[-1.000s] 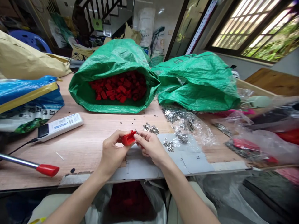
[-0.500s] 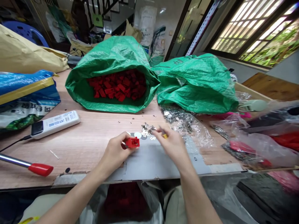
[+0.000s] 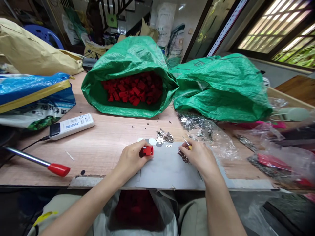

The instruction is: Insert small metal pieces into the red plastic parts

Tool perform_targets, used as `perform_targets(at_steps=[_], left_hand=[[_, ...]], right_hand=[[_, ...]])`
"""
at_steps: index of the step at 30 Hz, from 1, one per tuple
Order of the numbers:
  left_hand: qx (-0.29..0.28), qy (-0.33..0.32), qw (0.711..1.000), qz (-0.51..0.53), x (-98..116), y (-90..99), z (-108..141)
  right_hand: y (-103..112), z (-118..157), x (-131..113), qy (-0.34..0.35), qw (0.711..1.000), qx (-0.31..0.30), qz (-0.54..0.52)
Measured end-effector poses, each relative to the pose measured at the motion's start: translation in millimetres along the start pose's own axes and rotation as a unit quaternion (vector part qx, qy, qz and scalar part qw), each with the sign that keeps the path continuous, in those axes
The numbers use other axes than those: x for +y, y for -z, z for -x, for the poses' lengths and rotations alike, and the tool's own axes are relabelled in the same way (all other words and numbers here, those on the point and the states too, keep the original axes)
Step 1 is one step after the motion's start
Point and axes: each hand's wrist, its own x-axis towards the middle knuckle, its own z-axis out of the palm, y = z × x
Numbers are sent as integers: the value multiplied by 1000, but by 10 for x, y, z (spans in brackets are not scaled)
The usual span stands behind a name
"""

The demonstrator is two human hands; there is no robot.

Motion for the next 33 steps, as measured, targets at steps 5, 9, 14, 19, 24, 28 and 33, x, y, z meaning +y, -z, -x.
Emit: perform_targets(at_steps=[5, 9, 14, 19, 24, 28, 33], left_hand=[[-6, 10, 1000, 10, -16, -3, 8], [5, 15, 1000, 6, -50, -25, -6], [12, 14, 1000, 4, -60, -19, -18], [3, 8, 1000, 4, -40, -1, -20], [-5, -1, 1000, -2, -32, 5, -25], [-21, -10, 1000, 2, -10, 38, -24], [-52, -33, 998, 13, 0, 65, -14]], right_hand=[[19, -11, 9, 0, 1000, -11, -19], [-5, -24, 19, 13, 998, -14, -52], [-49, -40, 12, 44, 994, 15, -102], [-57, 37, -132, 132, 947, -42, -290], [-162, 147, -386, 185, 878, -159, -411], [-251, 150, -496, 158, 874, -186, -420], [-220, 122, -524, 136, 868, -244, -412]])
